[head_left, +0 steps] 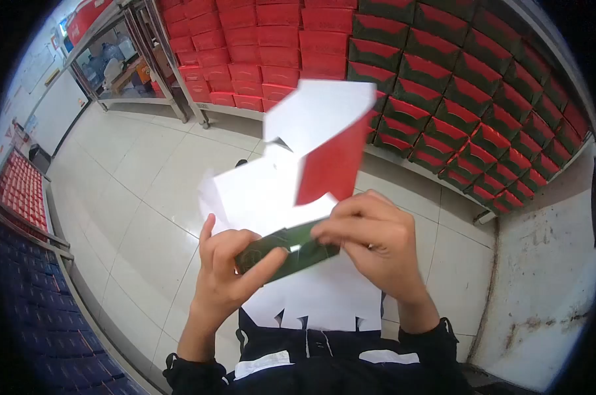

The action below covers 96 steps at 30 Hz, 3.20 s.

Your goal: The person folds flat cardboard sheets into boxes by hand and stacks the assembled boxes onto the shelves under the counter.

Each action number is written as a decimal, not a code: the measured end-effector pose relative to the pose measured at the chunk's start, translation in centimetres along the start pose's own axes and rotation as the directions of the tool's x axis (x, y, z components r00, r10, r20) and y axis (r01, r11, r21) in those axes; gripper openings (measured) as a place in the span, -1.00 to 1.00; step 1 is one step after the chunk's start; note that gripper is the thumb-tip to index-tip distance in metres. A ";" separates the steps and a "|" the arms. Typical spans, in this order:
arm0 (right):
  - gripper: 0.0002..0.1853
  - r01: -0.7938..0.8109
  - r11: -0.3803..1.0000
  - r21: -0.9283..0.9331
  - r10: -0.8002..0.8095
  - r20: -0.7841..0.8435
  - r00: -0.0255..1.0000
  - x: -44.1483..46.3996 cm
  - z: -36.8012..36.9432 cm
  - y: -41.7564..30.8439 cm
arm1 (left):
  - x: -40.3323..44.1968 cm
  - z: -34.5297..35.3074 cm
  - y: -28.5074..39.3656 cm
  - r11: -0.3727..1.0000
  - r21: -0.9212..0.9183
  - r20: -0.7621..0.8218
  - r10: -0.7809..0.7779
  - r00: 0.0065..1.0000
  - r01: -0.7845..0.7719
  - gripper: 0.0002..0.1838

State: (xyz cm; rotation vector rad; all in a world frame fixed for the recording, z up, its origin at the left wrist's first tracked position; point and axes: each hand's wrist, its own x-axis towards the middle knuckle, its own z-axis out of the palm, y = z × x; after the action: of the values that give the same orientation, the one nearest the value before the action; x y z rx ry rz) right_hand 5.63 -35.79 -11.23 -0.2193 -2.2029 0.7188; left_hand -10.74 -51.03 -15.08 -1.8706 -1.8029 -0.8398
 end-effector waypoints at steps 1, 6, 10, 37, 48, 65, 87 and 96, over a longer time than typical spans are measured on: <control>-0.78 0.005 1.000 -0.004 -0.005 -0.004 1.000 0.0 0.7 0.0 | 0.0 0.5 -0.2 0.999 0.048 -0.046 0.025 0.999 -0.023 -0.62; -0.78 -0.071 0.986 0.154 0.094 -0.142 0.985 -0.3 1.5 1.8 | 0.1 1.5 -1.4 0.991 -0.132 -0.024 -0.035 0.999 0.032 -0.61; -0.72 -0.039 0.971 0.237 0.019 0.088 0.996 -1.2 2.1 3.3 | 0.0 2.5 -2.4 0.955 -0.241 -0.083 0.154 0.985 -0.170 -0.36; -0.58 -0.133 0.985 0.107 0.121 0.118 0.986 -2.2 0.4 3.1 | 2.6 3.5 0.5 0.763 -0.503 0.415 -0.199 0.888 0.406 -0.82; -0.85 -0.336 0.930 0.151 0.328 0.079 0.942 -5.1 1.8 3.9 | 3.1 6.7 0.6 0.708 -0.552 0.530 -0.111 0.841 0.441 -0.84; -0.51 0.141 0.983 0.117 -0.151 0.077 0.986 -11.9 8.1 4.0 | -1.5 7.9 4.7 -0.246 -0.951 0.013 -0.635 0.772 -0.186 -0.55; -0.68 0.052 0.285 0.957 0.654 -0.233 0.720 -6.3 11.2 1.8 | -1.6 10.9 5.2 0.058 -0.998 -0.067 -0.877 0.476 -0.033 -0.68; -0.70 -0.081 0.325 0.942 0.585 -0.132 0.800 -5.0 10.0 1.7 | -1.4 10.0 5.3 -0.538 -0.839 0.506 -0.720 0.475 0.079 -0.56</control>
State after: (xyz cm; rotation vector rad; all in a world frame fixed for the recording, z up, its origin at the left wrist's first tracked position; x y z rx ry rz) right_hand 1.44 -40.54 -20.64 -0.2546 -1.0020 1.8288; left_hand -4.10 -45.85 -22.72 -0.3257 -1.4081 -3.7187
